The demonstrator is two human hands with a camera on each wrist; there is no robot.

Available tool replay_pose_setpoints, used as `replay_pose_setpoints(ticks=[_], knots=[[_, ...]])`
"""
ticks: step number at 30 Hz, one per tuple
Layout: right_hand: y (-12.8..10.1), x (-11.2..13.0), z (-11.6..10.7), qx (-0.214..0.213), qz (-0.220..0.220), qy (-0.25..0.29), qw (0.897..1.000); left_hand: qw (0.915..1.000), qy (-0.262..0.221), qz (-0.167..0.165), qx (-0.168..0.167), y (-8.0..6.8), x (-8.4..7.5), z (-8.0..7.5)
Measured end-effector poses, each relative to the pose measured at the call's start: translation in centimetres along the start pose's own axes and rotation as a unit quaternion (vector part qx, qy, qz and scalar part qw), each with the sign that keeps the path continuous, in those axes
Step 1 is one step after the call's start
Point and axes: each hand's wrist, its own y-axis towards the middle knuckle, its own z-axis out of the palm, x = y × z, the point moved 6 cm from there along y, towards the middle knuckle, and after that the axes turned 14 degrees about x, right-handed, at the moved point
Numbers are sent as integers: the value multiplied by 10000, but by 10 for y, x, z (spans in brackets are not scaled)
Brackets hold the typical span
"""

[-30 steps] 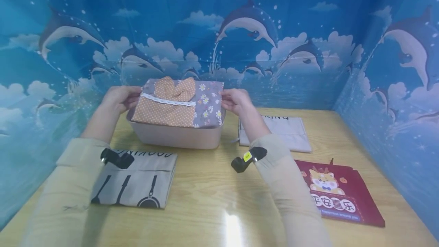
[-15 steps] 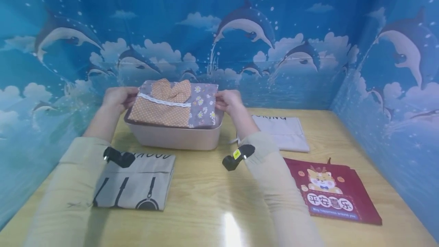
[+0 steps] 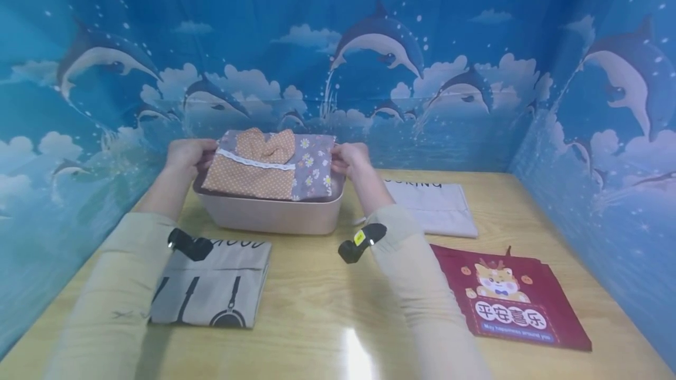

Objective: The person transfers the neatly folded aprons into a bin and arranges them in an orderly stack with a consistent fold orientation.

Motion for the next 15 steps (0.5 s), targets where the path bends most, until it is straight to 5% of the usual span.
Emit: replay_pose_setpoints(ticks=[15], knots=[[2, -1, 4, 61, 32, -346, 9994, 9990, 449, 18, -50, -2, 0, -2]])
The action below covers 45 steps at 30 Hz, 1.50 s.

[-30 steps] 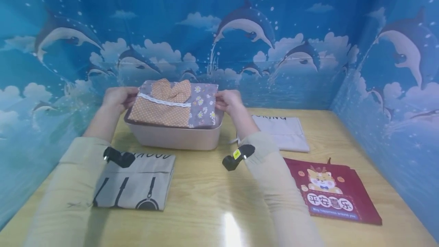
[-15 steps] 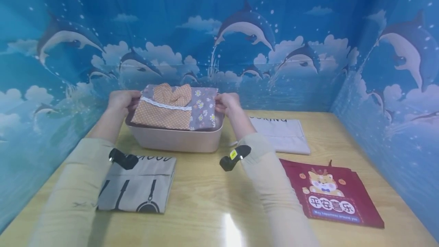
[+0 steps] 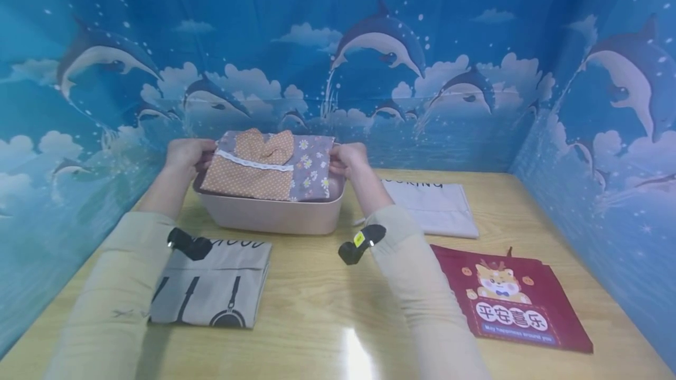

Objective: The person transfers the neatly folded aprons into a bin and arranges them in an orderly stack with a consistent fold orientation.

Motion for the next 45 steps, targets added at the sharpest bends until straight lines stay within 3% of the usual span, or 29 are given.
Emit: replay_pose_setpoints(ticks=[6, 11, 14, 20, 24, 27, 31, 33, 36, 42, 45], knots=[[-1, 1, 1, 35, -39, -11, 10000, 9997, 185, -40, 143, -2, 0, -2], [-5, 4, 7, 272, -286, -168, 9991, 9996, -144, -110, 210, -5, -3, -6], [-8, 7, 10, 340, -491, -543, 9967, 9997, -159, -80, 169, -6, -4, -7], [-14, 11, 14, 256, -795, -1801, 9801, 9980, 535, 139, 308, -9, -8, 0], [-17, 12, 18, 231, -1003, -2760, 9556, 9898, 1332, 288, 419, -15, -12, 4], [-18, 14, 21, 188, -1236, -3687, 9211, 9764, 2083, 363, 448, -17, -15, 8], [-18, 16, 27, 124, -1515, -4707, 8691, 9463, 3146, 582, 476, -19, -19, 13], [-18, 15, 29, 135, -1582, -4957, 8538, 9279, 3615, 768, 490, -20, -22, 16], [-18, 14, 31, 153, -1678, -5188, 8381, 9039, 4122, 1003, 547, -21, -25, 21], [-22, 13, 34, 137, -1994, -5596, 8043, 8947, 4292, 1030, 682, -26, -24, 27], [-25, 13, 35, 94, -2092, -5732, 7922, 8812, 4567, 1012, 687, -28, -21, 29]])
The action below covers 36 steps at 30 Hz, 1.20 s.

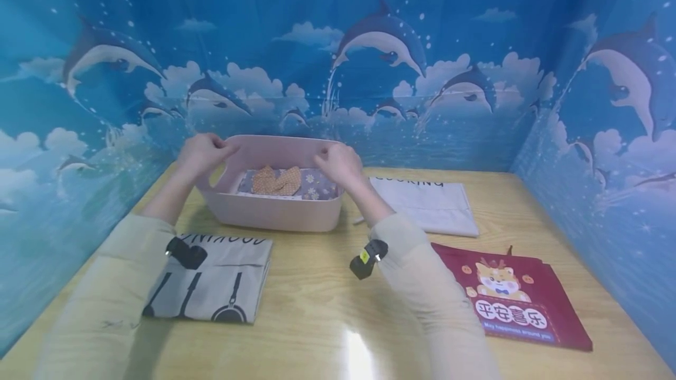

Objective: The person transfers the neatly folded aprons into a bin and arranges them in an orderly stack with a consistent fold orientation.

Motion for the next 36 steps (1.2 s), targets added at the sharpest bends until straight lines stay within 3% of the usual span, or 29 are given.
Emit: replay_pose_setpoints(ticks=[9, 20, 29, 36], knots=[[-9, 7, -2, -350, -299, -756, 9961, 9955, 939, -107, -2, -4, -3, 8], [-30, 13, 3, -722, -689, -1409, 9850, 9759, 2109, 397, -389, -14, -14, 20], [-49, 24, 9, -1145, -1336, -1572, 9718, 9647, 2526, 499, -552, -29, -17, 21], [-63, 29, 16, -1408, -1708, -1746, 9594, 9662, 2478, 484, -513, -41, -15, 20]])
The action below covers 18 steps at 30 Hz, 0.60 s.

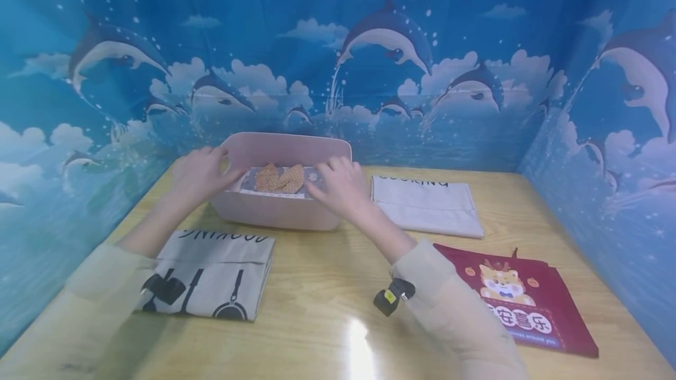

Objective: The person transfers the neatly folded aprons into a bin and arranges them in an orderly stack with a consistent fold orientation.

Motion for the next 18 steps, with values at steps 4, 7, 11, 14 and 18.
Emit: replay_pose_setpoints(ticks=[4, 7, 11, 14, 18], knots=[[-6, 5, 0, -85, -202, -258, 9994, 9999, 51, 74, -103, -8, 0, -1], [-10, 11, -1, -251, -493, -525, 9971, 9995, 80, 170, -239, -15, 2, 0], [-16, 18, 0, -472, -832, -791, 9923, 9984, 68, 327, -466, -21, 6, 2], [-20, 22, 3, -528, -960, -868, 9902, 9951, 130, 467, -861, -25, 9, 3], [-24, 27, 8, -554, -1108, -869, 9885, 9878, 396, 655, -1358, -28, 12, 4]])
